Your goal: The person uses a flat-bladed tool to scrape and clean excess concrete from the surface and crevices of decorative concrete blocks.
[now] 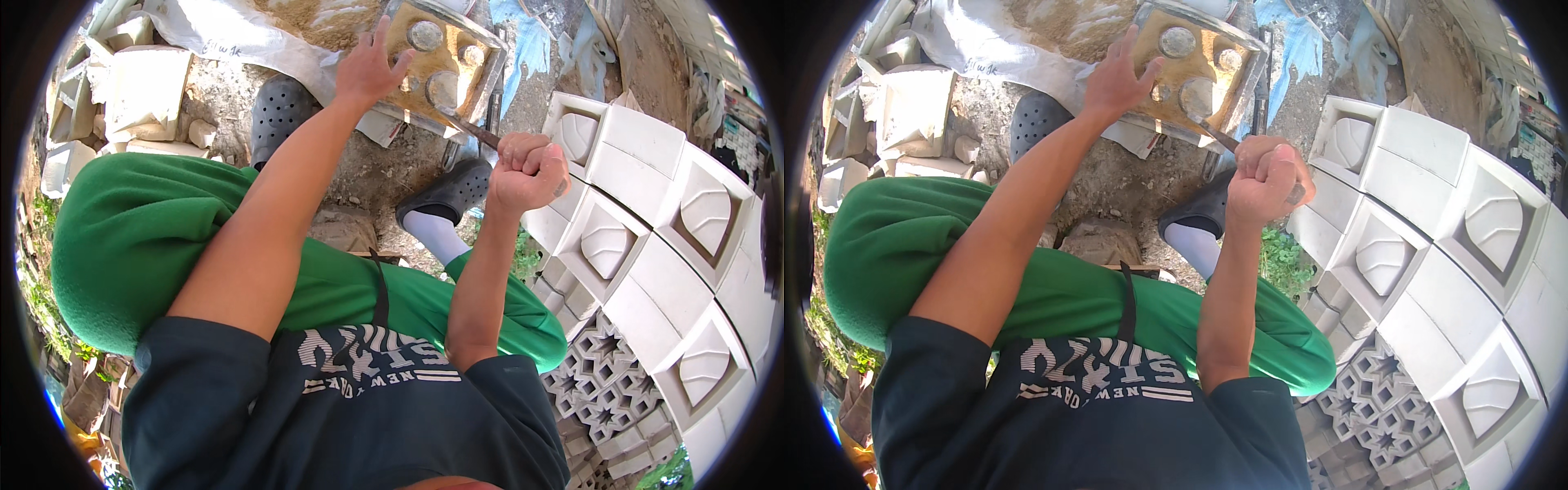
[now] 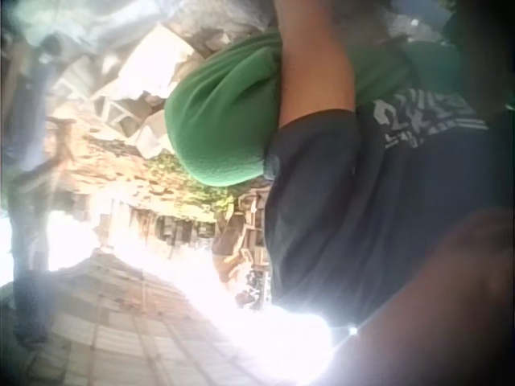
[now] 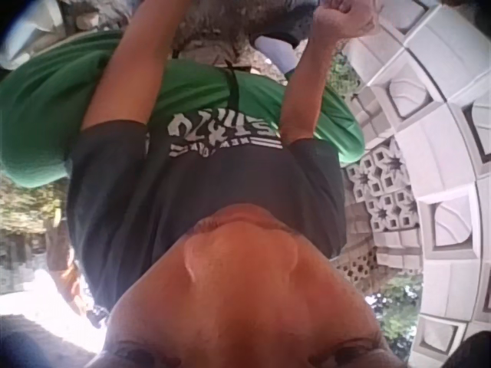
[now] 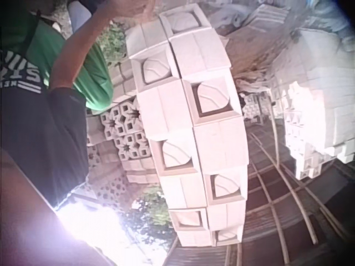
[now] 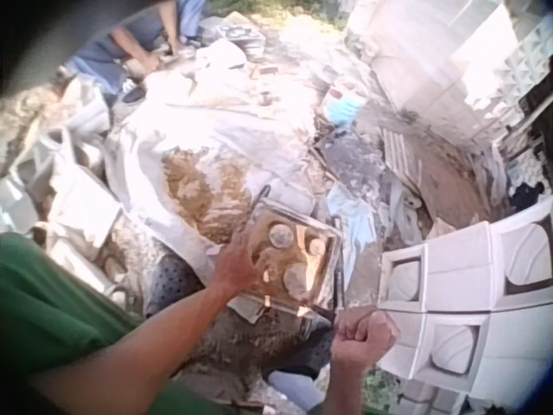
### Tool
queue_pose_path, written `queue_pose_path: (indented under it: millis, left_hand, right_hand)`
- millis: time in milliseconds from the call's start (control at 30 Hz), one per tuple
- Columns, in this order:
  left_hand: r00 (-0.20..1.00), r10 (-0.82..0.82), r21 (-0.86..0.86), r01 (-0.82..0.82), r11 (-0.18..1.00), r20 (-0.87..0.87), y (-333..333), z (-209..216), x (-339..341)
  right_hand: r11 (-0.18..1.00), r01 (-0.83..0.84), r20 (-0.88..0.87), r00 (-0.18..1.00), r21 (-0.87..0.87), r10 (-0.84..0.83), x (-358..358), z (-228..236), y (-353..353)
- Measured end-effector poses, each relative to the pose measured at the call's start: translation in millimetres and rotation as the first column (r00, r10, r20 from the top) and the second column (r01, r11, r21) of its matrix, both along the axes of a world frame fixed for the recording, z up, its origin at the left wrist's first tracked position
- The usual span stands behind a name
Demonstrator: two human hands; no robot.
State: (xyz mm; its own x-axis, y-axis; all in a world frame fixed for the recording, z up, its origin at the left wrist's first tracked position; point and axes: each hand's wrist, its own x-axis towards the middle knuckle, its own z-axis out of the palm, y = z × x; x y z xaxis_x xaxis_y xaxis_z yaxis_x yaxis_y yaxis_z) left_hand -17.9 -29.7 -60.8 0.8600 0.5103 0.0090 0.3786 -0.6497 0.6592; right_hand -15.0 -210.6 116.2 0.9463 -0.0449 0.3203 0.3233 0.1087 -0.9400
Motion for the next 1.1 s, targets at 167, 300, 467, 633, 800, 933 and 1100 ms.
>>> queue_pose_path:
  millis: [167,300,467,633,800,933,1100]
  left_hand:
    - [0.996,-0.021,-0.107,0.012,0.994,-0.086,1.0,8.0,0.1]
    - [1.0,0.01,-0.014,-0.011,1.0,-0.022,-0.3,1.4,-0.2]
    - [1.0,0.013,-0.028,-0.013,1.0,-0.015,-1.2,2.6,0.2]
    - [0.994,-0.005,-0.064,-0.002,0.998,-0.11,0.3,9.3,-0.2]
    - [0.99,-0.022,-0.074,0.012,0.997,-0.141,-4.0,15.0,-1.6]
    - [0.994,-0.01,-0.076,0.002,0.997,-0.107,-3.4,14.0,0.5]
    - [0.998,0.005,-0.082,-0.01,0.997,-0.058,1.1,8.4,1.4]
  right_hand:
    - [0.977,-0.198,0.038,0.979,-0.082,0.202,-7.3,-20.8,2.8]
    - [0.974,-0.165,0.115,0.976,-0.157,0.183,-10.6,-25.4,8.4]
    - [0.991,-0.11,0.038,0.993,-0.074,0.113,-8.3,-22.4,16.0]
    - [0.991,-0.118,0.014,0.993,-0.066,0.119,0.5,-22.6,14.4]
    - [0.992,-0.094,0.046,0.994,-0.081,0.098,-7.1,-34.5,16.6]
    - [0.996,-0.091,0.052,0.995,0.007,0.09,-10.2,-17.0,10.5]
    - [0.99,-0.042,0.016,0.999,-0.136,0.045,-6.5,-19.4,33.5]
